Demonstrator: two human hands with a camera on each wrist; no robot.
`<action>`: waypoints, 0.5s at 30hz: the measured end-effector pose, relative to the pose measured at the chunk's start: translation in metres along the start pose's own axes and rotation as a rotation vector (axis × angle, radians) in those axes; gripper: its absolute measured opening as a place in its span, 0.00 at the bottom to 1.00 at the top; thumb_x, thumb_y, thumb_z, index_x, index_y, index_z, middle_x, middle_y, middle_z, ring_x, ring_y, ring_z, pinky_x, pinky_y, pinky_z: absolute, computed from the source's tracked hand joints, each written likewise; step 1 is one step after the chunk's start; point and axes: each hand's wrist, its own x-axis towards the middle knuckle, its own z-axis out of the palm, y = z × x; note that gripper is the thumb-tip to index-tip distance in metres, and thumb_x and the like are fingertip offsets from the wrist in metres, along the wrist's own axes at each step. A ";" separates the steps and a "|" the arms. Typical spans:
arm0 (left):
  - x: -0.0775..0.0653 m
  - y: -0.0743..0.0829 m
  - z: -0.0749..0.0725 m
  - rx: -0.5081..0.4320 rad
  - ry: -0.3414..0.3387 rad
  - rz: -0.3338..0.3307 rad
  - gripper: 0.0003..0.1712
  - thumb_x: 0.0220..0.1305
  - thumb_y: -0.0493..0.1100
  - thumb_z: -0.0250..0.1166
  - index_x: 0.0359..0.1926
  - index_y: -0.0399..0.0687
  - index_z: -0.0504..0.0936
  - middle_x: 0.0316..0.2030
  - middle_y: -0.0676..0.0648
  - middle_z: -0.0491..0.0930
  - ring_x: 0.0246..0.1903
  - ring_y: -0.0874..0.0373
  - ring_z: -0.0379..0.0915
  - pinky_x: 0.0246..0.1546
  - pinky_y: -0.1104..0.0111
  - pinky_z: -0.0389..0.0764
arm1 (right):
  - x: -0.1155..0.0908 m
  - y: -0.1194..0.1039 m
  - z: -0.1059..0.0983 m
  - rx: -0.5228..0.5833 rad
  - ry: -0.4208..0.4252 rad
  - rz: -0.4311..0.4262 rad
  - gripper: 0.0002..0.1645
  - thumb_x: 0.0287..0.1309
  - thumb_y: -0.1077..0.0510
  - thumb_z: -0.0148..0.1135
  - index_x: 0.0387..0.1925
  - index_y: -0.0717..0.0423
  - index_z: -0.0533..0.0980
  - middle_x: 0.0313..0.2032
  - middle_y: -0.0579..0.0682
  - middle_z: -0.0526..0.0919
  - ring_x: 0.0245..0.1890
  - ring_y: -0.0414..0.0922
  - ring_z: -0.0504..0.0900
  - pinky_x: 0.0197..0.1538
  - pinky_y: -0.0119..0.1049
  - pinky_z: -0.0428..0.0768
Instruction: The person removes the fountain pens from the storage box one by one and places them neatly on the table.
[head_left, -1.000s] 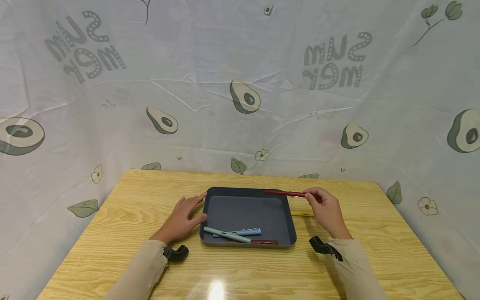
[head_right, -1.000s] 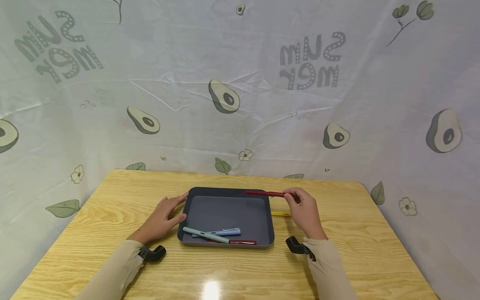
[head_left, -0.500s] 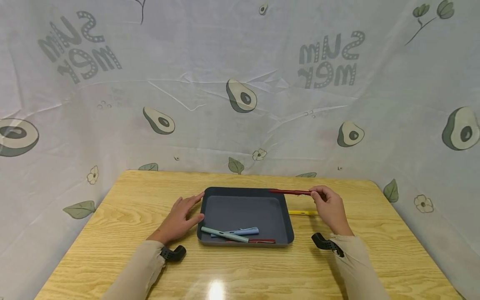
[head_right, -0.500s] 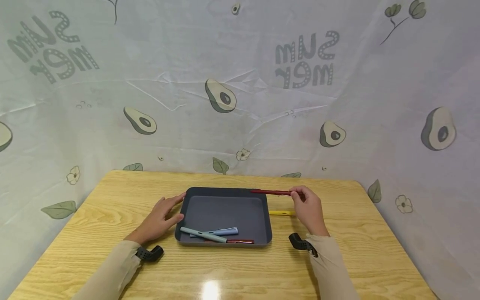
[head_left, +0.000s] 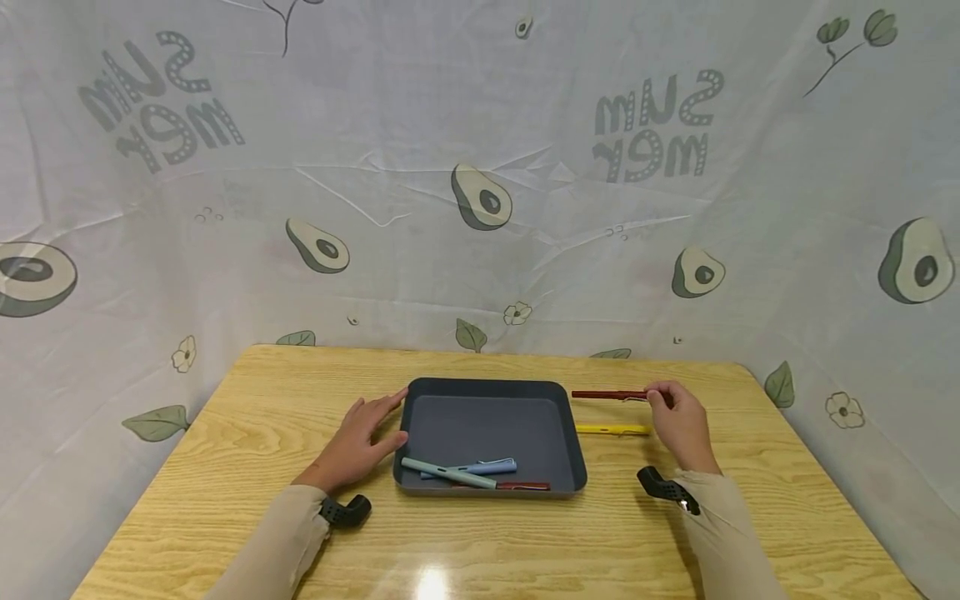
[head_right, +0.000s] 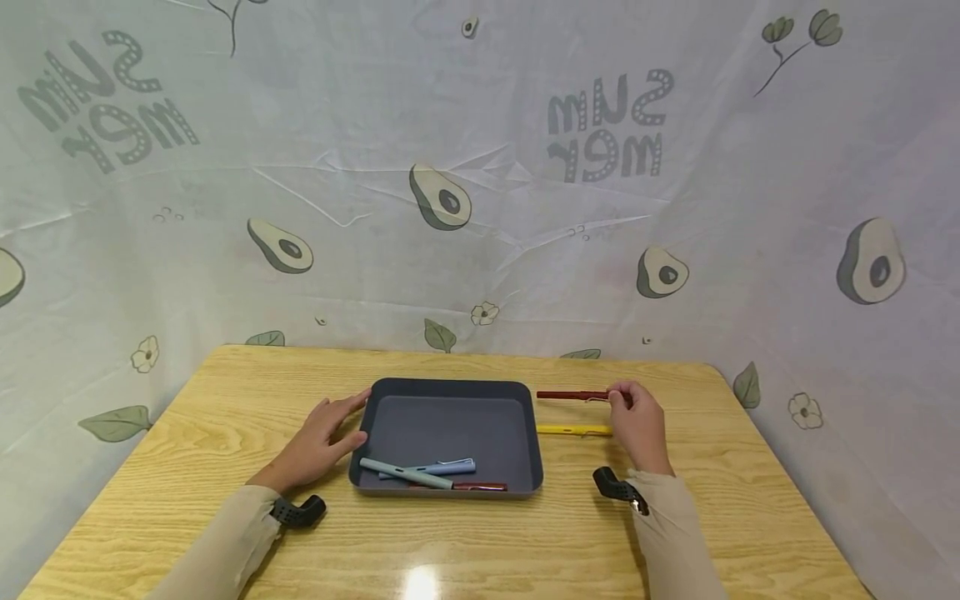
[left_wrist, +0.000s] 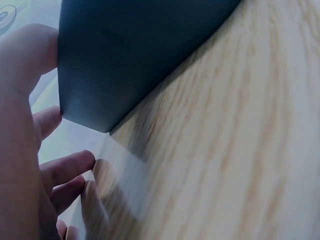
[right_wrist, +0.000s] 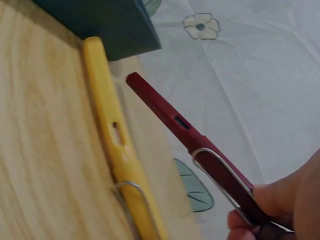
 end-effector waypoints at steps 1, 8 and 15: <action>0.000 0.001 0.000 -0.003 0.000 -0.001 0.42 0.75 0.58 0.62 0.82 0.55 0.58 0.74 0.42 0.68 0.75 0.39 0.59 0.77 0.38 0.41 | 0.000 0.001 0.001 -0.006 -0.026 0.005 0.21 0.82 0.52 0.46 0.57 0.64 0.77 0.50 0.64 0.80 0.43 0.53 0.76 0.42 0.41 0.74; 0.000 0.002 -0.001 -0.013 0.001 -0.004 0.42 0.75 0.58 0.62 0.82 0.56 0.58 0.74 0.42 0.68 0.75 0.39 0.59 0.77 0.38 0.41 | 0.001 0.005 0.008 -0.029 -0.146 0.015 0.21 0.82 0.54 0.47 0.56 0.67 0.78 0.49 0.66 0.81 0.45 0.55 0.78 0.41 0.41 0.75; 0.000 0.000 -0.001 -0.024 0.002 -0.001 0.43 0.74 0.57 0.64 0.82 0.54 0.58 0.74 0.41 0.67 0.74 0.39 0.61 0.77 0.39 0.41 | 0.005 0.020 0.010 -0.049 -0.184 0.011 0.20 0.81 0.55 0.50 0.55 0.66 0.80 0.53 0.66 0.82 0.49 0.59 0.79 0.50 0.51 0.78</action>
